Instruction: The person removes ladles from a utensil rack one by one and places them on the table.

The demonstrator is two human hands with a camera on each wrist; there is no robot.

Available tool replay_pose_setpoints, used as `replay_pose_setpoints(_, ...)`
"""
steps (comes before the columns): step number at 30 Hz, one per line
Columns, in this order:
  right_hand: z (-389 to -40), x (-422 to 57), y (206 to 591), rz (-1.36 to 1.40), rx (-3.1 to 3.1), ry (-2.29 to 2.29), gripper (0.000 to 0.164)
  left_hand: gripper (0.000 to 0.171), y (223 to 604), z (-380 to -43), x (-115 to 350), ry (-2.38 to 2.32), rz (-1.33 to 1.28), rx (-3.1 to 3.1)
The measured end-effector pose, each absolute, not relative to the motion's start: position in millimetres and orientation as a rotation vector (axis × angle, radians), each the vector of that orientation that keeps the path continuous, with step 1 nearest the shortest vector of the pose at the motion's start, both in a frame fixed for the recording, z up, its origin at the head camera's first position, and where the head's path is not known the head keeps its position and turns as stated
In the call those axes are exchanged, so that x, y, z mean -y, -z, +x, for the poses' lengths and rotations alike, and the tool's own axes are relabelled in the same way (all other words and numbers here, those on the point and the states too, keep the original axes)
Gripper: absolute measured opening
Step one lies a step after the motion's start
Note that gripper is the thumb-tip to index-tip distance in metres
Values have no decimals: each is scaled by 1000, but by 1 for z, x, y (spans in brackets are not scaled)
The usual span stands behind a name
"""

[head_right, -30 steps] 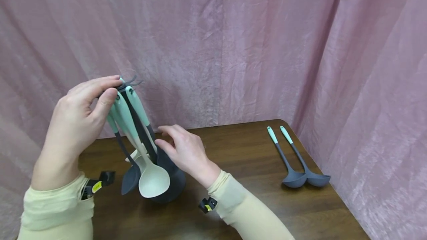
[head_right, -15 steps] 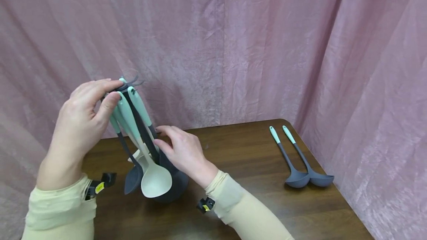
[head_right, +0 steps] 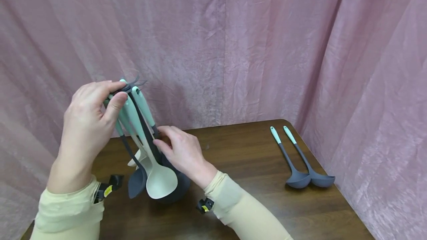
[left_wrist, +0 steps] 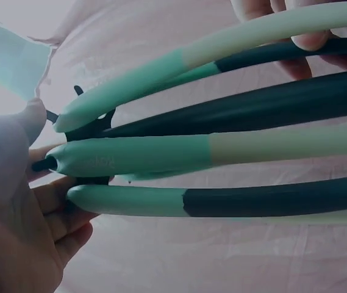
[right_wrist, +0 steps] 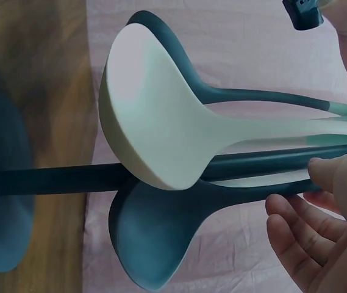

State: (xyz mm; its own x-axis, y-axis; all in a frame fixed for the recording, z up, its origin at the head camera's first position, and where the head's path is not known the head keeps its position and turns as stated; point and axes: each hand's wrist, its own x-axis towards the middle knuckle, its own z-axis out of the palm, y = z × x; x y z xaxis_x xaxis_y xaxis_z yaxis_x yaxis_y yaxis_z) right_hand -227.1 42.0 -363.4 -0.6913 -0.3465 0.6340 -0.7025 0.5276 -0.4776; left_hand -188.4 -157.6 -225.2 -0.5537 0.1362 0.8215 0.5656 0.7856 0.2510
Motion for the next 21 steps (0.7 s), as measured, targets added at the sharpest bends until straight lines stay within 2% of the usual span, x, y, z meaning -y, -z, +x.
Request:
replay_pose_setpoints(16,-228,-48,365,853,2293,-1019,31,44,230,-182,133,564,-413,2039)
replay_pose_setpoints(21,-227,-50,366,846,2298,-1025,25,42,231,-181,128,546,-412,2021)
